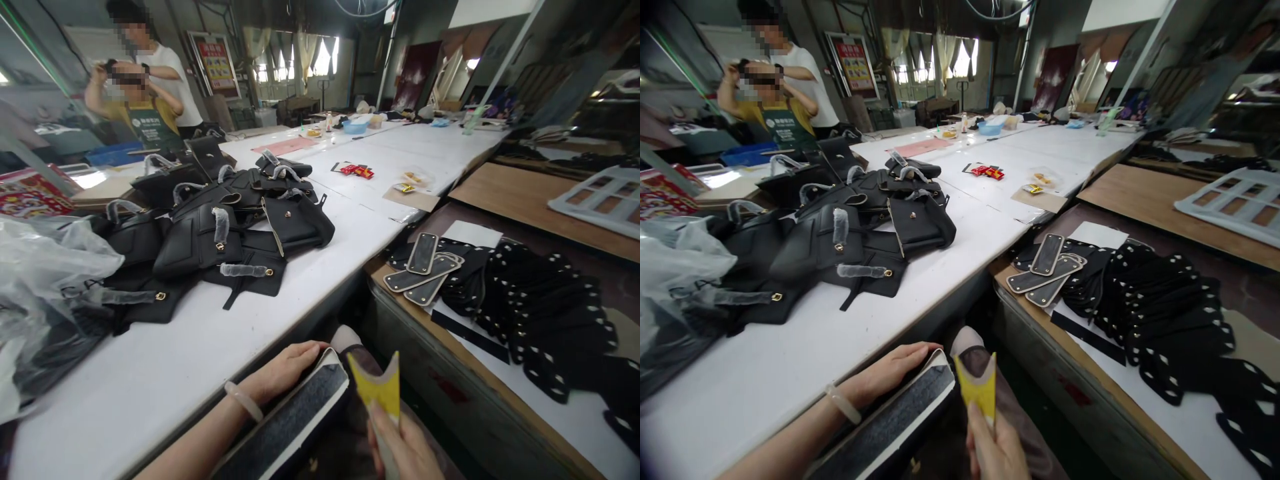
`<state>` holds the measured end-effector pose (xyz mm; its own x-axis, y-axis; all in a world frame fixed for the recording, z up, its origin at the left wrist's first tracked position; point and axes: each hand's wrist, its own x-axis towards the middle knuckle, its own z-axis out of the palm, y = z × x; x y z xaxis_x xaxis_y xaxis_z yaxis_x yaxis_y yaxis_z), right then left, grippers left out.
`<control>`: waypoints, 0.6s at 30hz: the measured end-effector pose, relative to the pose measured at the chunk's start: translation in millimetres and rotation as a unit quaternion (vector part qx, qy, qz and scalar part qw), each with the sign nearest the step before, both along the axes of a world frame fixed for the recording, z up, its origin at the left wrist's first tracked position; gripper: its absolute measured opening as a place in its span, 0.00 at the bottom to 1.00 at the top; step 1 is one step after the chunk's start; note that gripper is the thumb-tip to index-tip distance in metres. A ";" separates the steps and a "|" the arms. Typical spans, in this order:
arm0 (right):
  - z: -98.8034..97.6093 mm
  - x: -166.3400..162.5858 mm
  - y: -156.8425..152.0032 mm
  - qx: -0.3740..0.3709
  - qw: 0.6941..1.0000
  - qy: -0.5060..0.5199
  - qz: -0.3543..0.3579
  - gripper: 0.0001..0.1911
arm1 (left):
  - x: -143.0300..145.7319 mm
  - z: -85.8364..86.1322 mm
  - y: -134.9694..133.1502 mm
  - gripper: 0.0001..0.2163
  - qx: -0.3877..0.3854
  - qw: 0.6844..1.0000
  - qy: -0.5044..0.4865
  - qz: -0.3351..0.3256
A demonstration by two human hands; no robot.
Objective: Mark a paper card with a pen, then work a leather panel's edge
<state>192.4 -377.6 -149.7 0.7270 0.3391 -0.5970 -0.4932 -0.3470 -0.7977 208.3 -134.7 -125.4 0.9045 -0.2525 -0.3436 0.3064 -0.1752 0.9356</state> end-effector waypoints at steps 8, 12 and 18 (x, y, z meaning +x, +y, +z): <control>-17.5 20.7 40.2 -0.003 0.997 -0.061 -0.051 0.34 | -2.3 -9.6 -1.3 0.25 0.022 1.000 -0.011 -0.012; -19.9 21.0 41.5 0.038 0.989 -0.135 -0.048 0.33 | -2.3 -15.4 -0.8 0.24 0.023 1.000 -0.008 -0.010; -48.5 20.9 40.4 0.058 0.976 -0.198 -0.068 0.35 | -2.7 -13.6 -3.2 0.23 0.042 0.999 -0.013 -0.009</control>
